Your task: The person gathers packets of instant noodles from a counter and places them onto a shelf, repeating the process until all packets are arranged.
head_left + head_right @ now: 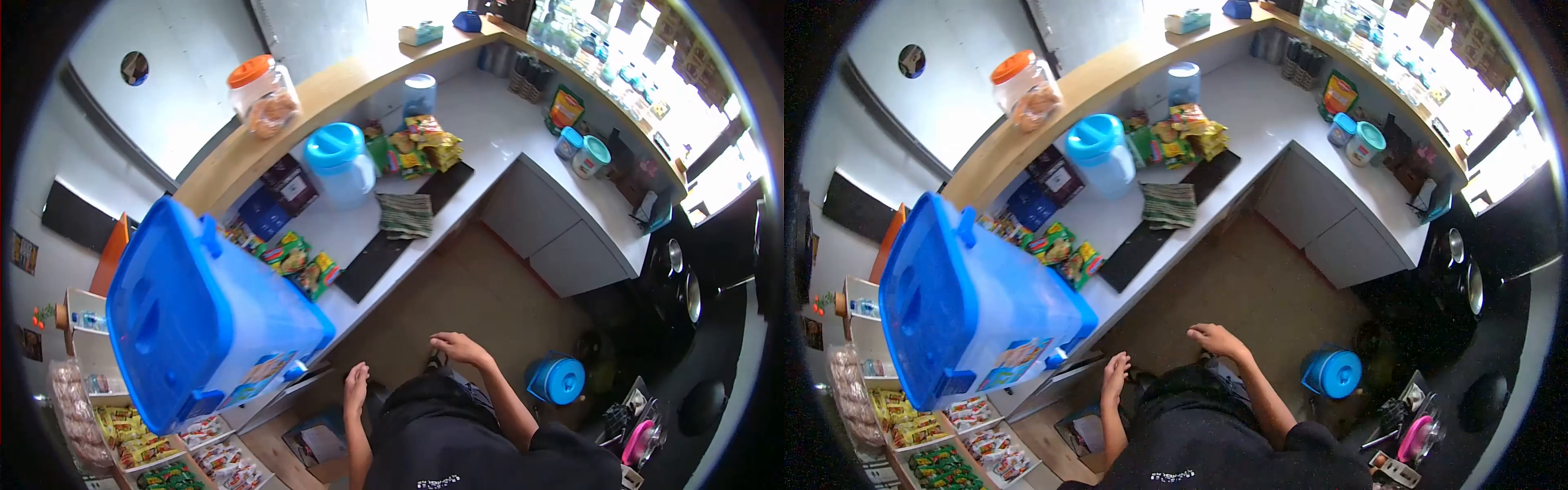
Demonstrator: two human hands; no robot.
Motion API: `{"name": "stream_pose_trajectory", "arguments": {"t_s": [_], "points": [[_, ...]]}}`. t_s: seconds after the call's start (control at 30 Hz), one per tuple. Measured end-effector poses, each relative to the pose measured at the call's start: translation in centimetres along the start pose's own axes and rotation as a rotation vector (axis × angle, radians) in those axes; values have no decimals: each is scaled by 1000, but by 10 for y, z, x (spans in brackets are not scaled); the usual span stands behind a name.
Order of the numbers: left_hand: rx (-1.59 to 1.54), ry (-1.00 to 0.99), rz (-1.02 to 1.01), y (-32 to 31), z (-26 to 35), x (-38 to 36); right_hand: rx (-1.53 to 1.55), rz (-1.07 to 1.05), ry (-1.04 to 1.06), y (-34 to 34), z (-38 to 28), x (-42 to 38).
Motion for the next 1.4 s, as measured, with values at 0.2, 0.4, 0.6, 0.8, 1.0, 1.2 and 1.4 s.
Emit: {"name": "stream_pose_trajectory", "arguments": {"t_s": [0.2, 0.4, 0.6, 0.8, 1.0, 1.2, 1.4], "points": [[-8, -112, -174, -133, 53, 35, 360, 201, -192, 85, 84, -10], [-30, -115, -222, -183, 98, 86, 579, 162, -163, 143, 94, 23], [-282, -217, -138, -211, 170, 178, 710, 165, -184, 194, 87, 65], [-433, -390, -146, -257, 296, 255, 795, 191, -202, 261, 77, 109], [-496, -573, -41, -301, 410, 323, 792, 210, -129, 339, 74, 195], [17, -387, 162, -342, 453, 395, 524, 327, -4, 430, 50, 302], [412, -549, 369, -365, 470, 406, 409, 225, -29, 462, 28, 387]]}}
Point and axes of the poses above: each hand's wrist, its own x-axis towards the middle knuckle, its own y-axis out of the back of the hand, z = x × y, the point moved 7 cm from there along x, towards the middle knuckle, and after that the axes turned 12 degrees about -x, right-handed, at the moved point
